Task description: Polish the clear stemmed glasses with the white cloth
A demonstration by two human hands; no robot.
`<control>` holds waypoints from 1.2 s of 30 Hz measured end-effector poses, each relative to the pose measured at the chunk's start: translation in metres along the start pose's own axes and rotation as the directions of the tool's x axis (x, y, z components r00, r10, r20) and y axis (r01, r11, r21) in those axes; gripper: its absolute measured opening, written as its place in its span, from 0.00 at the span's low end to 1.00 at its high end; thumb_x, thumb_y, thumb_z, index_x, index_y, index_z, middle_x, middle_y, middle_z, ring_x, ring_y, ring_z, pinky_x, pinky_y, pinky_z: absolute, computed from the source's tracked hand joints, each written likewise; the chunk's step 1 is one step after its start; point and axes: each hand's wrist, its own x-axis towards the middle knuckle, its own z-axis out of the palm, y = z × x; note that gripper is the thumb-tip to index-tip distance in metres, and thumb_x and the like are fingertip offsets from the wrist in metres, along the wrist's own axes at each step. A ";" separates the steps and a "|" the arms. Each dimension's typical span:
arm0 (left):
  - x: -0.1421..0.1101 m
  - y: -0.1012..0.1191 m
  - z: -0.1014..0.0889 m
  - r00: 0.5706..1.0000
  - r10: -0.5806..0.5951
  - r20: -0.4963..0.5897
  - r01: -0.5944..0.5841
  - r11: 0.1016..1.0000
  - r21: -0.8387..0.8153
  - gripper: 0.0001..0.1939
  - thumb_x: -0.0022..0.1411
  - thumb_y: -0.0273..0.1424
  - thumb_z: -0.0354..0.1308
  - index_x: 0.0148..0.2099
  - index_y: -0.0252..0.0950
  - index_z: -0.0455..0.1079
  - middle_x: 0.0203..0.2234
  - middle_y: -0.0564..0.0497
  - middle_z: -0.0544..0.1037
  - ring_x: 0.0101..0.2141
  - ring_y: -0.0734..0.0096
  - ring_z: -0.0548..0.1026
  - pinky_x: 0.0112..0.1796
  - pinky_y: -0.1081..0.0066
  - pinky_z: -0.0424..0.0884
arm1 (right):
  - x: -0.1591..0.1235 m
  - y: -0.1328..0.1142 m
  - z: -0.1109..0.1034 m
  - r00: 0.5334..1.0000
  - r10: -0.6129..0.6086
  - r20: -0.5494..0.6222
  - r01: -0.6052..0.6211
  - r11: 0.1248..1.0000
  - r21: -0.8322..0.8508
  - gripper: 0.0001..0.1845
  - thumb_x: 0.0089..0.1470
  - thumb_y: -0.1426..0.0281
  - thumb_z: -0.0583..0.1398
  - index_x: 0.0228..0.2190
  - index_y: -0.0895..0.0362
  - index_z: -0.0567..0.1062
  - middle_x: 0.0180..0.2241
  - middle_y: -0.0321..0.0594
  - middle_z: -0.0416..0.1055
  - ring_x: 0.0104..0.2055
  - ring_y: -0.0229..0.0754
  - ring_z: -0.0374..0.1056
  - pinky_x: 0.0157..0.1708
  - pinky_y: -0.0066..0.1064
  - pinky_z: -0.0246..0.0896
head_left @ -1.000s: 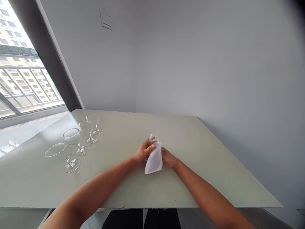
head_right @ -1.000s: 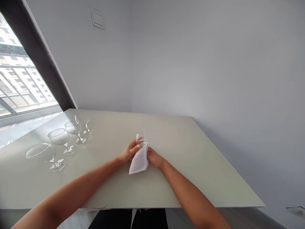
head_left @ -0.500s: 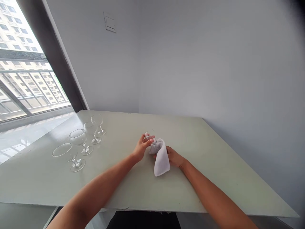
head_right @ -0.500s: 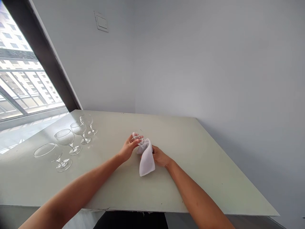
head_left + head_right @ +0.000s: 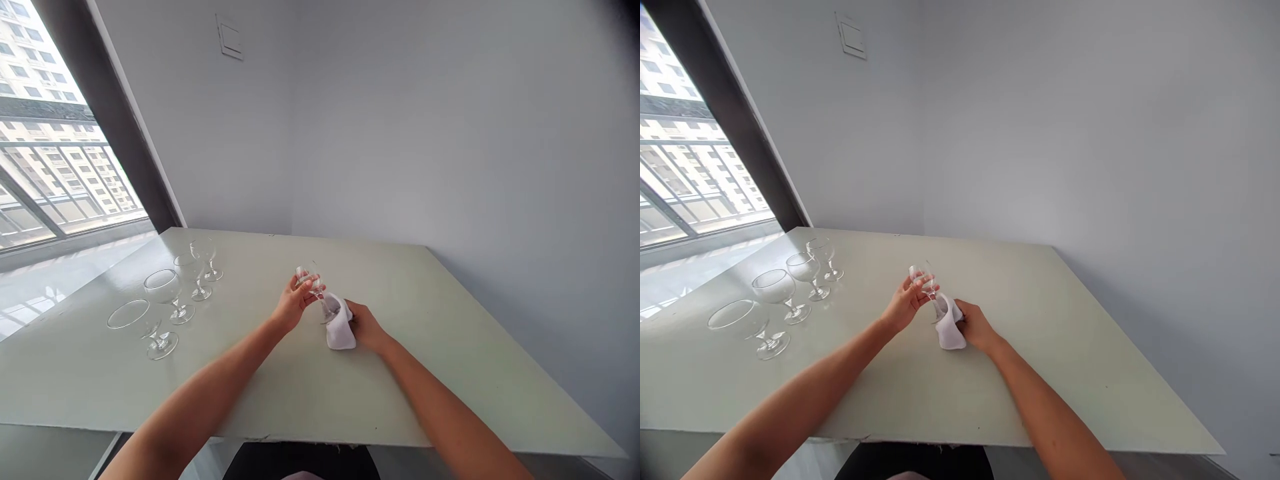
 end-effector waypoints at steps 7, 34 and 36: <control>0.009 0.038 -0.018 0.950 0.286 -0.125 -0.275 0.956 0.100 0.20 0.52 0.37 0.58 0.45 0.40 0.56 0.51 0.45 0.64 0.43 0.63 0.72 0.43 0.63 0.66 | -0.009 -0.026 -0.039 0.935 0.006 0.355 0.153 0.895 -0.419 0.36 0.34 0.62 0.65 0.48 0.52 0.66 0.54 0.44 0.57 0.35 0.41 0.66 0.32 0.30 0.60; 0.018 -0.038 -0.023 0.981 0.185 -0.059 0.046 0.078 0.996 0.17 0.54 0.32 0.50 0.47 0.39 0.62 0.46 0.49 0.69 0.49 0.63 0.63 0.48 0.63 0.59 | 0.065 0.106 -0.181 0.498 0.453 -0.740 -0.443 0.866 0.232 0.17 0.55 0.65 0.54 0.45 0.59 0.65 0.44 0.43 0.64 0.42 0.41 0.65 0.39 0.39 0.63; 0.018 -0.037 -0.024 0.981 0.187 -0.050 0.038 0.066 0.997 0.17 0.53 0.30 0.50 0.47 0.39 0.63 0.45 0.49 0.70 0.48 0.64 0.64 0.47 0.64 0.59 | 0.064 0.115 -0.191 0.452 0.473 -0.756 -0.464 0.849 0.253 0.17 0.55 0.66 0.54 0.45 0.59 0.65 0.45 0.44 0.64 0.43 0.42 0.64 0.40 0.40 0.62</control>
